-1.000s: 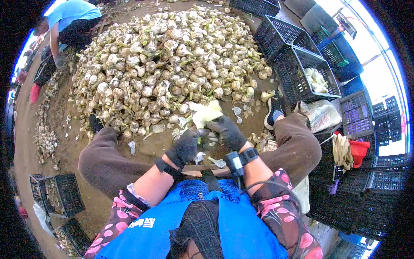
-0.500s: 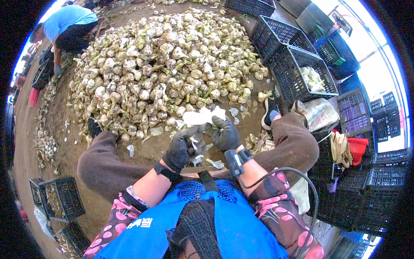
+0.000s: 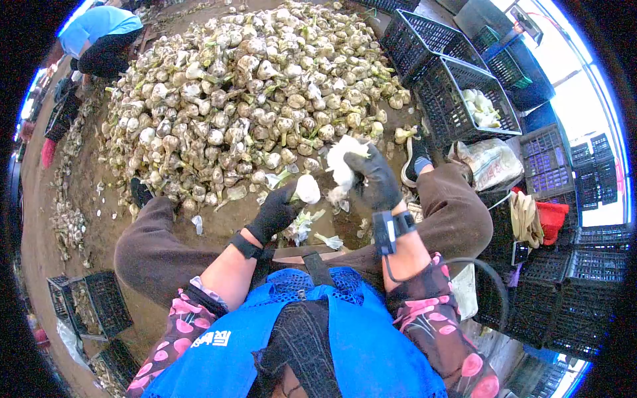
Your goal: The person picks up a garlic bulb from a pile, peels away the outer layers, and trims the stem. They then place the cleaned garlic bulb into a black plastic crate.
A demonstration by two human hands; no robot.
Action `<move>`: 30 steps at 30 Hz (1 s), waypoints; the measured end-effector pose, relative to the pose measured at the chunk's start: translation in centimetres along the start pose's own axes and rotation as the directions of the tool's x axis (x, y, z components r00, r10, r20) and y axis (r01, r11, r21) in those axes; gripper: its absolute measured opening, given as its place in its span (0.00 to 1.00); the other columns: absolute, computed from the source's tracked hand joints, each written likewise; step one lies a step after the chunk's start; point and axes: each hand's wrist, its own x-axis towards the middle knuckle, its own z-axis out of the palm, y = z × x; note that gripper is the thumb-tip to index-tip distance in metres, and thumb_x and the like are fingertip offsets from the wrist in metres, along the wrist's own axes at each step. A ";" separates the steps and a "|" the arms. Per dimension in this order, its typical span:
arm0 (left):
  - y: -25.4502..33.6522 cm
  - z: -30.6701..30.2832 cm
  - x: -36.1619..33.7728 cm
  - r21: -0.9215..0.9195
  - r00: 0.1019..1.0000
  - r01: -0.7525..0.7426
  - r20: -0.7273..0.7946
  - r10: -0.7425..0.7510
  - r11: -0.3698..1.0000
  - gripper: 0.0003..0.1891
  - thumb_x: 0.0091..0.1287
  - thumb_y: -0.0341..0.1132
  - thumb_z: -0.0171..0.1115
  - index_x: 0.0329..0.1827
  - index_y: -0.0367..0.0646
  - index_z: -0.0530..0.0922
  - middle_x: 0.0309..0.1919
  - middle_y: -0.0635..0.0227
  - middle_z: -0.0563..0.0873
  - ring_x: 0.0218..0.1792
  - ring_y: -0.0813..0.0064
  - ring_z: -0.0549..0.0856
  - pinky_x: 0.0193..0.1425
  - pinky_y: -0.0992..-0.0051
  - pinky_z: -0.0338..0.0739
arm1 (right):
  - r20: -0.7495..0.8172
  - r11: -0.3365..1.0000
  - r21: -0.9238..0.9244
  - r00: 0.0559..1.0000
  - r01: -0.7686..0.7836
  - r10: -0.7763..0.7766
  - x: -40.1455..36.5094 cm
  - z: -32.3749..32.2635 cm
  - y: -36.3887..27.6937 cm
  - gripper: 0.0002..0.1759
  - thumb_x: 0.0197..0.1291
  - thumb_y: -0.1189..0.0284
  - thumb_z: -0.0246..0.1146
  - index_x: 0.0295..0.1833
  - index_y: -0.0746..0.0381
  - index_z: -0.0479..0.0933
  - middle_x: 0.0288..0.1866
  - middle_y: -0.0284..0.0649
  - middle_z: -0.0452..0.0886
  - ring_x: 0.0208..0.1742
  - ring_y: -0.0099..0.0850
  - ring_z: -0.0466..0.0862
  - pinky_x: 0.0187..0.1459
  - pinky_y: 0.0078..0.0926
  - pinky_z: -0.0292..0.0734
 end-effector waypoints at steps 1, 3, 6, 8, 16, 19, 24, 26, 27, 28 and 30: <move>0.3 0.0 0.3 -0.075 0.997 -0.069 -0.029 0.067 0.995 0.20 0.62 0.33 0.62 0.58 0.41 0.75 0.47 0.57 0.84 0.46 0.65 0.84 0.47 0.66 0.78 | -0.039 0.747 -0.660 0.990 0.075 -0.134 0.6 -4.7 1.9 0.27 0.56 0.75 0.64 0.62 0.64 0.69 0.52 0.43 0.81 0.47 0.39 0.83 0.47 0.36 0.81; 1.4 -0.1 0.3 -0.398 0.987 0.162 0.071 -0.146 0.903 0.20 0.62 0.31 0.62 0.58 0.41 0.75 0.48 0.58 0.84 0.47 0.66 0.84 0.48 0.67 0.77 | -0.340 -0.210 -0.922 0.940 -0.326 0.033 -0.3 -2.8 0.4 0.36 0.50 0.73 0.70 0.65 0.64 0.66 0.60 0.47 0.76 0.57 0.41 0.79 0.54 0.32 0.76; 0.6 0.4 -0.1 -0.627 0.928 0.369 0.214 -0.303 0.686 0.20 0.62 0.32 0.62 0.57 0.41 0.75 0.49 0.56 0.84 0.48 0.63 0.84 0.50 0.67 0.77 | -0.006 0.768 -0.637 0.995 0.072 -0.098 -0.7 0.3 2.9 0.37 0.53 0.67 0.70 0.67 0.63 0.64 0.62 0.46 0.75 0.60 0.35 0.77 0.59 0.31 0.71; 1.0 1.0 0.3 -0.158 0.998 0.048 0.039 -0.043 0.986 0.21 0.60 0.35 0.63 0.58 0.42 0.75 0.47 0.52 0.84 0.48 0.57 0.84 0.50 0.65 0.77 | 0.162 0.563 -0.814 0.987 0.140 -0.012 0.2 -1.5 7.4 0.30 0.55 0.65 0.68 0.62 0.63 0.70 0.57 0.43 0.78 0.56 0.31 0.79 0.56 0.28 0.72; 0.8 -0.2 -0.5 -0.018 0.952 0.199 0.243 -0.189 0.980 0.13 0.60 0.36 0.58 0.45 0.40 0.80 0.34 0.51 0.83 0.37 0.57 0.84 0.42 0.64 0.77 | -0.090 0.485 -0.873 0.964 0.045 -0.251 2.6 -10.1 -6.6 0.28 0.49 0.68 0.70 0.57 0.62 0.74 0.52 0.44 0.81 0.52 0.36 0.80 0.52 0.27 0.75; 1.5 -0.3 -0.3 0.001 0.962 0.180 0.208 -0.176 0.984 0.16 0.58 0.32 0.58 0.51 0.43 0.79 0.38 0.52 0.82 0.37 0.61 0.84 0.40 0.66 0.77 | -0.411 0.908 0.168 0.865 0.383 -0.288 8.9 -12.1 -17.9 0.21 0.66 0.62 0.59 0.56 0.65 0.70 0.43 0.39 0.79 0.40 0.31 0.79 0.39 0.27 0.79; -2.2 -1.5 1.9 -0.039 0.958 0.187 -0.213 -0.191 0.982 0.21 0.62 0.35 0.58 0.58 0.38 0.75 0.50 0.49 0.81 0.44 0.52 0.83 0.48 0.61 0.78 | -0.297 0.809 -0.460 0.796 0.366 -0.528 14.9 -10.5 -16.7 0.08 0.62 0.69 0.61 0.45 0.59 0.77 0.31 0.33 0.79 0.32 0.25 0.78 0.36 0.25 0.77; -2.1 -6.6 2.7 0.046 0.830 0.171 -0.545 -0.119 0.984 0.18 0.67 0.35 0.55 0.57 0.35 0.74 0.49 0.53 0.82 0.44 0.63 0.84 0.51 0.69 0.77 | -0.132 0.694 -0.711 0.950 0.108 -0.283 15.4 -6.6 -9.2 0.16 0.64 0.72 0.59 0.56 0.64 0.73 0.49 0.40 0.79 0.47 0.30 0.83 0.47 0.28 0.80; -1.6 -9.3 2.5 -0.381 0.755 0.090 -0.577 -0.312 0.920 0.16 0.68 0.33 0.55 0.55 0.35 0.74 0.48 0.56 0.82 0.43 0.68 0.84 0.49 0.72 0.78 | -0.106 0.545 -0.837 0.968 0.037 -0.227 15.2 -5.8 -3.8 0.16 0.63 0.71 0.60 0.55 0.64 0.74 0.48 0.39 0.81 0.46 0.30 0.83 0.46 0.28 0.79; -1.8 -11.5 2.3 -0.708 0.682 -0.090 -0.556 -0.475 0.700 0.14 0.68 0.32 0.54 0.53 0.36 0.74 0.47 0.58 0.81 0.42 0.72 0.84 0.47 0.74 0.78 | -0.062 0.361 -0.932 0.979 0.012 -0.193 15.2 -4.5 0.9 0.15 0.63 0.71 0.60 0.54 0.64 0.76 0.46 0.38 0.82 0.45 0.30 0.83 0.45 0.27 0.79; -3.9 -14.3 0.6 -0.733 0.561 -0.103 -0.601 -0.569 0.673 0.12 0.68 0.31 0.54 0.52 0.36 0.74 0.45 0.61 0.81 0.41 0.75 0.83 0.46 0.76 0.78 | 0.130 -0.021 -0.991 0.991 0.130 -0.018 14.0 -3.3 10.3 0.16 0.57 0.63 0.63 0.49 0.57 0.79 0.40 0.50 0.83 0.43 0.43 0.84 0.44 0.36 0.77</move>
